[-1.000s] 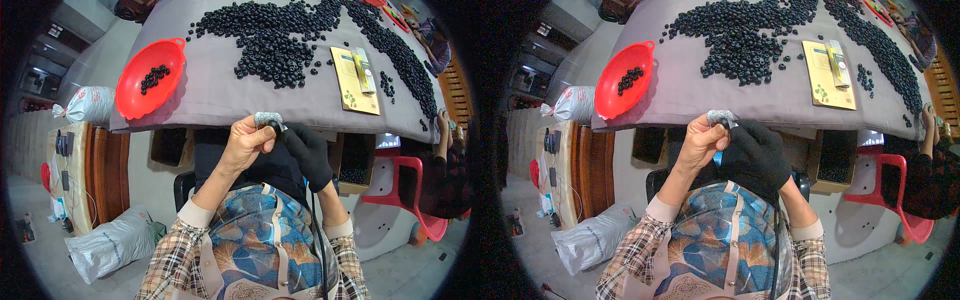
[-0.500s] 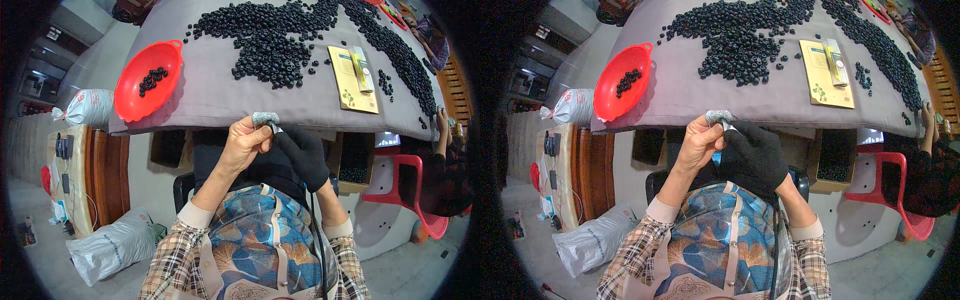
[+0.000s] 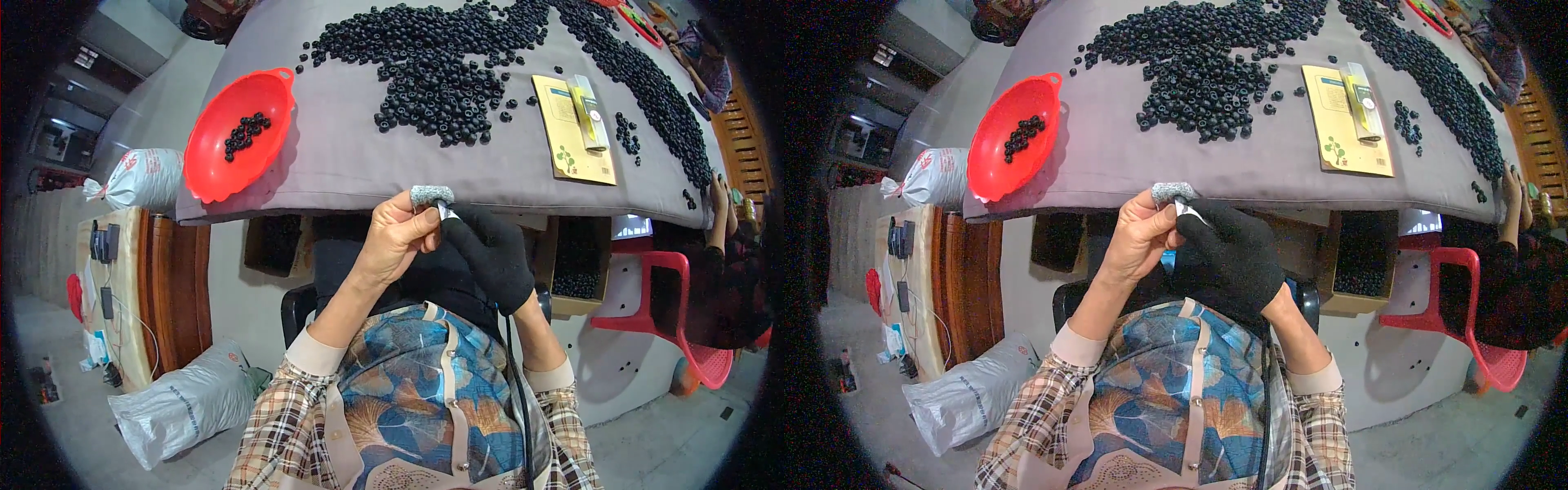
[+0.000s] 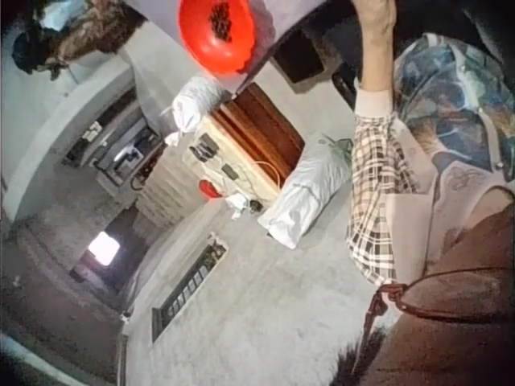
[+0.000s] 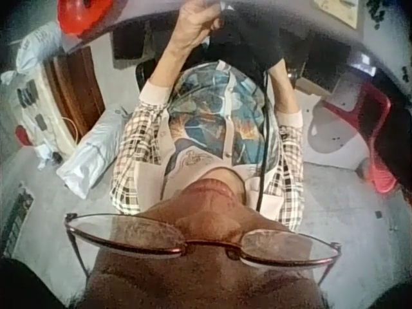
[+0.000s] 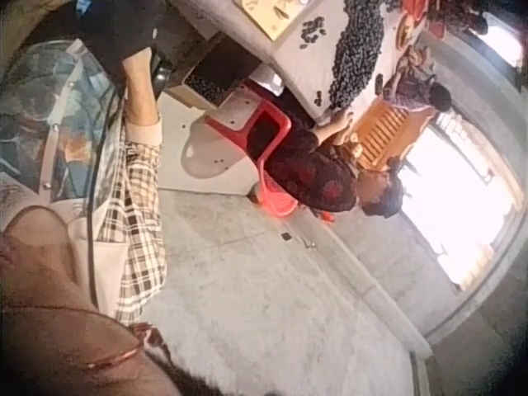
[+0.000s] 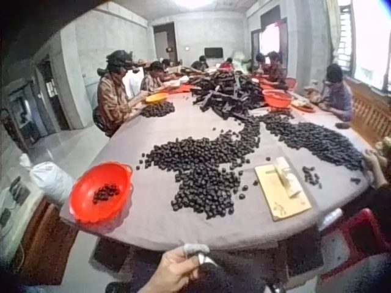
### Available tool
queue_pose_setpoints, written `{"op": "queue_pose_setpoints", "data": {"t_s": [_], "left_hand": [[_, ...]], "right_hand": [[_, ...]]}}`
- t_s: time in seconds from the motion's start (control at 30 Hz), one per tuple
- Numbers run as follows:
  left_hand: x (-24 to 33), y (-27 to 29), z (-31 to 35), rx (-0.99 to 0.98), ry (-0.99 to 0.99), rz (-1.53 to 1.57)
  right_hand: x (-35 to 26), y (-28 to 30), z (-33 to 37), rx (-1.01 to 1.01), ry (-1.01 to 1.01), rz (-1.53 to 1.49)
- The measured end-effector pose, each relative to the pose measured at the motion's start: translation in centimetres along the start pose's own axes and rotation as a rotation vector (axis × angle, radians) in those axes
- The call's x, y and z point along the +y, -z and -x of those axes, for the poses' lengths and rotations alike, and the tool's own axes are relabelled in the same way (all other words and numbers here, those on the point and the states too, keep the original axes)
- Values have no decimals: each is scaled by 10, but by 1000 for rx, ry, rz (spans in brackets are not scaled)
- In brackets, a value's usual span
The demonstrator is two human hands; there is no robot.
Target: The person sorts small plastic rings by hand on a table, then places them into a red bowl.
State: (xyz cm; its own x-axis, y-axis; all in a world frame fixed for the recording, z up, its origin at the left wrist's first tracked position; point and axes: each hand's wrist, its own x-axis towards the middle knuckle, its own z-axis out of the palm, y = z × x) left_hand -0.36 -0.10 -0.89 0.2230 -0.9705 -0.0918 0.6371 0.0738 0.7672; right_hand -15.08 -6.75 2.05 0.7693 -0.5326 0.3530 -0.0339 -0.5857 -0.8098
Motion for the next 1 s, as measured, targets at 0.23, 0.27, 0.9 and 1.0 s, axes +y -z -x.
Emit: {"op": "queue_pose_setpoints", "data": {"t_s": [0.23, 0.27, 0.9, 1.0], "left_hand": [[-2, -3, -4, -2, 10, 55], [-2, -3, -4, -4, 13, 69], [-1, 2, 3, -29, 10, 156], [1, 0, 3, -31, 11, 149]], "right_hand": [[8, 1, 2, 13, -6, 29], [10, 1, 3, 20, -1, 22], [0, 3, 4, -46, -3, -4], [-2, 3, 4, -37, 23, -15]]}}
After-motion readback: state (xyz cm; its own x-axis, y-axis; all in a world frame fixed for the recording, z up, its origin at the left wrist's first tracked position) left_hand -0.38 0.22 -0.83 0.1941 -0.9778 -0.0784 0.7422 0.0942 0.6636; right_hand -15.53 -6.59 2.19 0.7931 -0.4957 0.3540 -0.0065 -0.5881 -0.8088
